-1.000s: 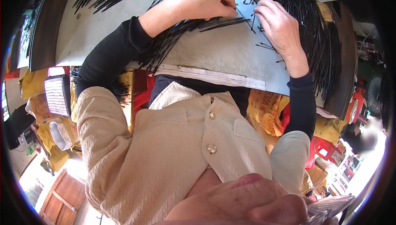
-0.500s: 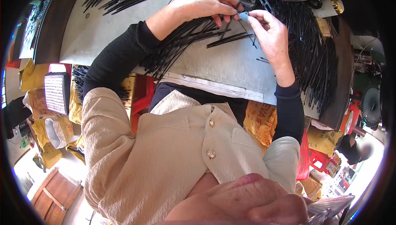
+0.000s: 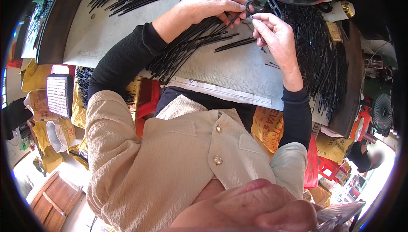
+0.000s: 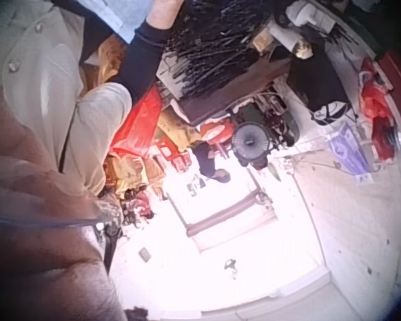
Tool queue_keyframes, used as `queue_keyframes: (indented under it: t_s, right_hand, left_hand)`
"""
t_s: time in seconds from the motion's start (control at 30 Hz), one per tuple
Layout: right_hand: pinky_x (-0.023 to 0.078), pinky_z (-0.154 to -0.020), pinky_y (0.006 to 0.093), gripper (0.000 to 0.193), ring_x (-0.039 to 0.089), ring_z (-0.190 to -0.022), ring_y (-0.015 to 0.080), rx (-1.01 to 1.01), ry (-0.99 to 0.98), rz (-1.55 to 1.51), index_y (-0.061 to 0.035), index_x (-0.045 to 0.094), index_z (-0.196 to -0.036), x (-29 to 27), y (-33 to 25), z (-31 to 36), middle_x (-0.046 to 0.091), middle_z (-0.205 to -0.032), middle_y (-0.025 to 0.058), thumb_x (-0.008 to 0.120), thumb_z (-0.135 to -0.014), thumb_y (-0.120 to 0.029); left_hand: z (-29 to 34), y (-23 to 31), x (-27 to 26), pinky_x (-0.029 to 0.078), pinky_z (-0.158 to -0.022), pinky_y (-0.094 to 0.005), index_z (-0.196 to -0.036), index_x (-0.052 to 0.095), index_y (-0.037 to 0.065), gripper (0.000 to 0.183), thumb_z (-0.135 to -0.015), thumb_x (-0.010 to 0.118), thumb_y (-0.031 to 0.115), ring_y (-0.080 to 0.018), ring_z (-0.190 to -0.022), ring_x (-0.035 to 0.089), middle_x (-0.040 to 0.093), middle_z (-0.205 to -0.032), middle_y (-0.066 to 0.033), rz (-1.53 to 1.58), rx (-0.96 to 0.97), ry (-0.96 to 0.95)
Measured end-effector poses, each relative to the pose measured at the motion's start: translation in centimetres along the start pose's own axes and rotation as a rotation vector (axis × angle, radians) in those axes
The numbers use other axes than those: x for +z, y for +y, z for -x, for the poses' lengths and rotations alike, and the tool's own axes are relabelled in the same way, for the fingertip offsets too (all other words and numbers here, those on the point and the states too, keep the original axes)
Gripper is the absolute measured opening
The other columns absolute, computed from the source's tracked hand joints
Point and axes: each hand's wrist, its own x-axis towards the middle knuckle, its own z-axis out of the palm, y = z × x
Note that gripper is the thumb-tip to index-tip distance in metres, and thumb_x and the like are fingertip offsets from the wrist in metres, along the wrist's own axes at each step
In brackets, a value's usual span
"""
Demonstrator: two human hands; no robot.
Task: The person assembles small black plastic parts by hand using a small press machine mounted on a workstation surface.
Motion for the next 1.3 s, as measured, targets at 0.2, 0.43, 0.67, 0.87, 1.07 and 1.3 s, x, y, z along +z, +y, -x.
queue_keyframes:
  t_s: [0.2, 0.43, 0.67, 0.87, 1.07, 1.3]
  right_hand:
    - [0.038, -0.046, 0.0166, 0.019, 0.049, -0.051, 0.0036, 0.031, -0.041, -0.062, 0.0010, 0.061, -0.098, -0.3, 0.3, -0.2, 0.058, -0.065, 0.0015, 0.056, -0.088, -0.014]
    - [0.038, -0.047, 0.0160, 0.020, 0.048, -0.051, 0.0034, 0.012, 0.006, -0.164, 0.0008, 0.061, -0.098, -0.7, -0.1, -1.0, 0.057, -0.066, 0.0011, 0.058, -0.087, -0.016]
    - [0.037, -0.046, 0.0164, 0.020, 0.048, -0.051, 0.0036, 0.000, 0.049, -0.196, 0.0012, 0.061, -0.098, -1.0, 0.1, -2.3, 0.057, -0.067, 0.0018, 0.058, -0.087, -0.015]
    - [0.038, -0.046, 0.0167, 0.020, 0.048, -0.051, 0.0042, -0.011, 0.044, -0.188, 0.0016, 0.061, -0.098, -0.9, 0.1, -2.6, 0.057, -0.067, 0.0021, 0.059, -0.086, -0.015]
    - [0.039, -0.046, 0.0172, 0.021, 0.050, -0.050, 0.0051, 0.014, 0.090, -0.214, 0.0020, 0.061, -0.098, -0.5, -0.2, -2.1, 0.057, -0.067, 0.0026, 0.059, -0.086, -0.015]
    - [0.039, -0.045, 0.0176, 0.021, 0.050, -0.050, 0.0054, 0.018, 0.088, -0.300, 0.0019, 0.061, -0.098, -0.4, 0.2, -2.3, 0.057, -0.067, 0.0029, 0.058, -0.086, -0.015]
  left_hand:
    - [-0.2, 0.0, 0.1, 0.051, -0.063, -0.0235, -0.111, 0.058, -0.002, 0.033, -0.090, 0.051, 0.022, -0.0116, -0.071, 0.058, 0.058, -0.082, -0.0043, -0.037, 0.020, -0.006]
    - [-0.6, 0.4, -0.2, 0.044, -0.045, -0.0200, -0.094, 0.065, -0.002, 0.030, -0.086, 0.058, 0.026, -0.0082, -0.048, 0.053, 0.061, -0.067, -0.0055, -0.071, -0.021, 0.155]
    - [-1.8, 0.2, -0.2, 0.034, -0.038, -0.0175, -0.089, 0.066, -0.001, 0.032, -0.085, 0.060, 0.031, -0.0043, -0.042, 0.044, 0.060, -0.062, -0.0040, -0.070, 0.043, 0.251]
    - [-1.7, 0.3, -0.4, 0.028, -0.037, -0.0179, -0.090, 0.065, 0.001, 0.036, -0.089, 0.055, 0.035, -0.0025, -0.041, 0.039, 0.055, -0.060, -0.0017, -0.096, 0.035, 0.243]
    - [-1.6, 0.8, -0.4, 0.026, -0.037, -0.0176, -0.091, 0.066, 0.001, 0.036, -0.088, 0.056, 0.035, -0.0022, -0.041, 0.038, 0.054, -0.058, -0.0014, -0.116, 0.002, 0.246]
    - [-1.6, 1.0, -0.3, 0.025, -0.037, -0.0179, -0.091, 0.066, 0.001, 0.035, -0.087, 0.058, 0.035, -0.0024, -0.040, 0.037, 0.053, -0.057, -0.0007, -0.105, -0.008, 0.265]
